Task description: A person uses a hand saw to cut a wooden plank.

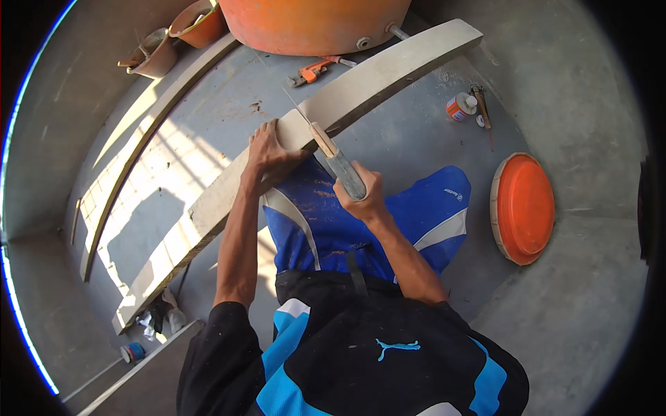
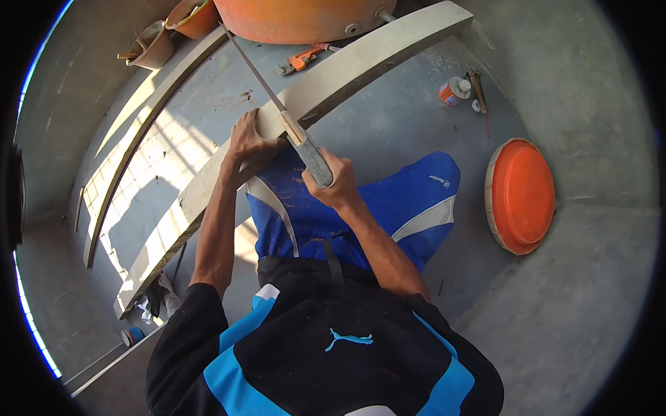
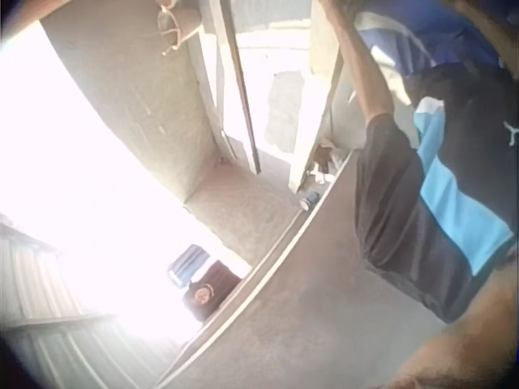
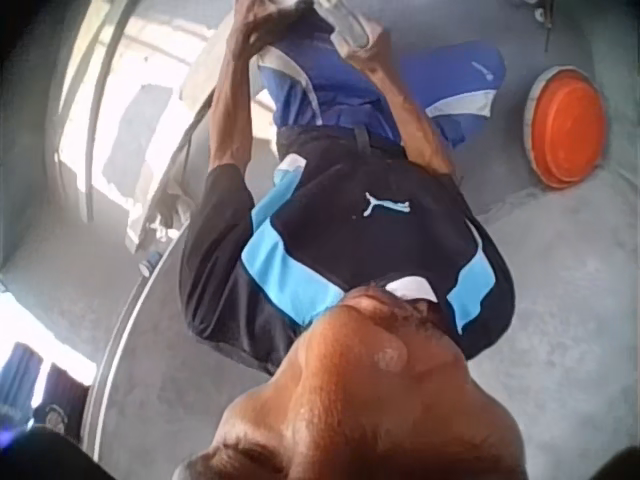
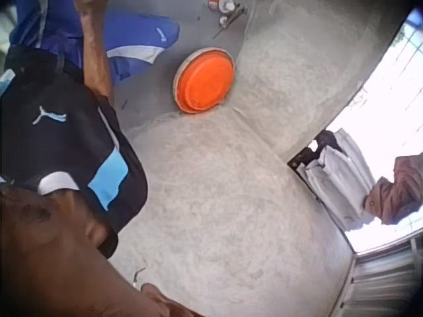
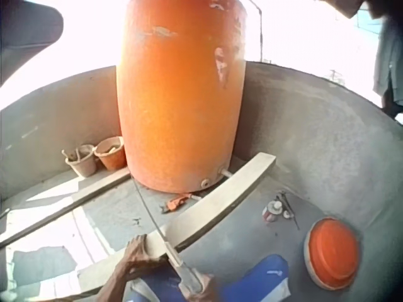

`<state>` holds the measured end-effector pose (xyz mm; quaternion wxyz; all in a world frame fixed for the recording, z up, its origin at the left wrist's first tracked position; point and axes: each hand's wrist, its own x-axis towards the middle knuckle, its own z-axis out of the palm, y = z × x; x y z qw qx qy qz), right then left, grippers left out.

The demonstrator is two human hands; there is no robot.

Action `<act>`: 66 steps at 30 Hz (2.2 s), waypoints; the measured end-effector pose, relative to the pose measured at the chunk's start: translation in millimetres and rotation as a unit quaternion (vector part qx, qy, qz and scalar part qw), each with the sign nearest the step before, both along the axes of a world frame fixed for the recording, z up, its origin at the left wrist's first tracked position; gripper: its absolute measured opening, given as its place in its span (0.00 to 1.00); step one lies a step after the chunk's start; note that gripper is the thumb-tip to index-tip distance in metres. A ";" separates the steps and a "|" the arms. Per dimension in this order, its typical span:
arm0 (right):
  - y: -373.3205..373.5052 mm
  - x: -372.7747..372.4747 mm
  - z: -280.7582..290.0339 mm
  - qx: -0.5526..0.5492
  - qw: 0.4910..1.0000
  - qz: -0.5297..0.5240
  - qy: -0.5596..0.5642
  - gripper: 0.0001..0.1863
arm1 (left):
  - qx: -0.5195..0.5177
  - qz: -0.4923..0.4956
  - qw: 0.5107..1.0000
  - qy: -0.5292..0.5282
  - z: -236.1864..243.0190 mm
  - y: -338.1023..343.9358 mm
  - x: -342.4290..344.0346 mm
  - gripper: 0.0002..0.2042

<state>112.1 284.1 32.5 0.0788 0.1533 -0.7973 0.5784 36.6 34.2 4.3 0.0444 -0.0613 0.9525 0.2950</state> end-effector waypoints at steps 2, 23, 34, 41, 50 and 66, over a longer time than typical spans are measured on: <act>14.7 38.4 -5.1 -0.012 1.000 0.004 -0.006 0.10 | -0.004 -0.005 1.000 0.028 -1.4 -16.7 -4.0 0.51; -17.3 -13.5 -39.1 0.019 0.999 0.030 0.002 0.37 | 0.064 -0.057 0.995 0.047 -95.6 -51.9 -22.2 0.40; -16.7 -8.2 -92.1 0.040 0.996 0.026 0.074 0.37 | 0.127 -0.096 0.986 -0.041 -114.8 -67.4 -48.9 0.46; 21.7 -13.7 -91.9 0.067 0.990 0.073 0.098 0.39 | 0.103 -0.080 0.991 -0.033 -88.5 -45.6 -38.1 0.44; 86.4 -22.0 -135.3 -0.119 0.964 -0.185 -0.147 0.13 | 0.100 -0.088 0.991 -0.016 -81.2 -47.2 -39.4 0.45; 78.1 -11.8 -135.8 0.223 0.969 -0.087 -0.053 0.07 | 0.115 -0.096 0.989 -0.014 -85.9 -51.7 -38.2 0.48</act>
